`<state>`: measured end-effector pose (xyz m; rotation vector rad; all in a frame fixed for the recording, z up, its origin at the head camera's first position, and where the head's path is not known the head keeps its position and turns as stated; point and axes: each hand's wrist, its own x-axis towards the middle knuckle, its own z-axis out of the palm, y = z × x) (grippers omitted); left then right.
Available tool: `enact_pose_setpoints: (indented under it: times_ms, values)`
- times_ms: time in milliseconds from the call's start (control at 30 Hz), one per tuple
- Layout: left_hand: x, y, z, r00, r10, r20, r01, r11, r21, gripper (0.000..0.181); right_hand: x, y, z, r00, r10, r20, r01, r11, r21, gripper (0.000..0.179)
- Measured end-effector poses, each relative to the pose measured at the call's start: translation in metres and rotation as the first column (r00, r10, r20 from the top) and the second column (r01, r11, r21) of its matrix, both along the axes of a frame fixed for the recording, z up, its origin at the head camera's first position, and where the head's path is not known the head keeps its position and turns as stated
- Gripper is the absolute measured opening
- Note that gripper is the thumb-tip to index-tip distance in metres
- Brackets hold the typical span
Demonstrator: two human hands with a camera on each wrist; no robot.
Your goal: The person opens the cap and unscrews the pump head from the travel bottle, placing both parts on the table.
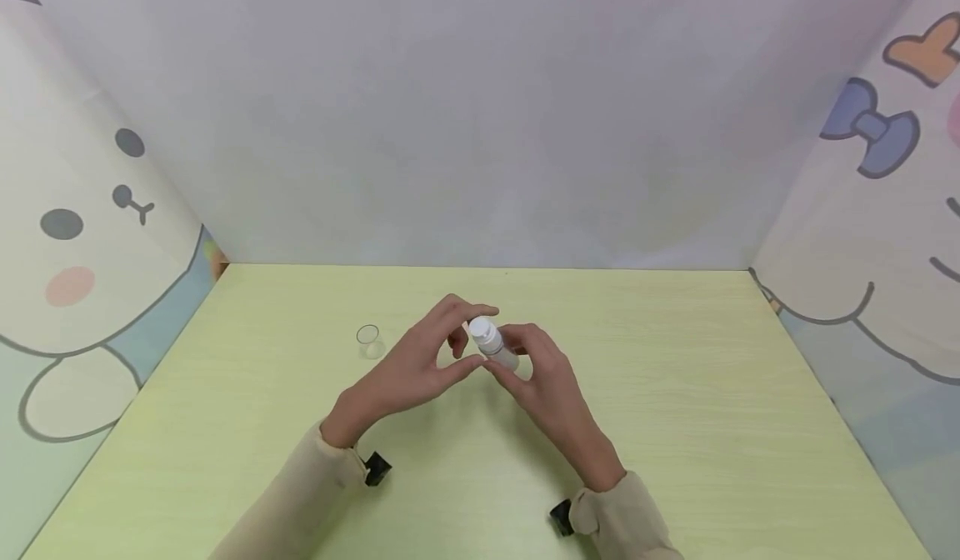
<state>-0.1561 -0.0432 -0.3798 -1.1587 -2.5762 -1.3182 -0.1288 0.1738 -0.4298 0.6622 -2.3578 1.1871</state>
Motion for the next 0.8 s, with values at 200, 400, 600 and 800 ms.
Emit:
enact_pose_setpoints:
  times_ms: [200, 400, 600, 800]
  values:
    - [-0.005, -0.0026, -0.0028, 1.0, -0.021, -0.011, 0.021, 1.0, 0.015, 0.042, -0.0018, -0.0004, -0.0031, 1.0, 0.015, -0.007, -0.015, 1.0, 0.004, 0.048]
    - [-0.0067, -0.0036, -0.0048, 1.0, -0.02, 0.015, 0.02, 1.0, 0.021, 0.029, -0.0016, -0.0014, -0.0025, 1.0, 0.017, -0.013, -0.017, 1.0, 0.005, 0.047]
    - [-0.0065, -0.004, -0.0064, 0.999, 0.021, 0.024, -0.021, 1.0, -0.007, 0.024, -0.0003, -0.0021, -0.0016, 0.999, 0.032, -0.004, -0.032, 0.999, 0.014, 0.045]
    - [-0.0065, -0.0035, -0.0067, 0.999, 0.043, 0.011, -0.042, 0.998, -0.039, 0.028, 0.0001, -0.0027, -0.0016, 0.999, 0.042, -0.008, -0.042, 0.999, 0.035, 0.045]
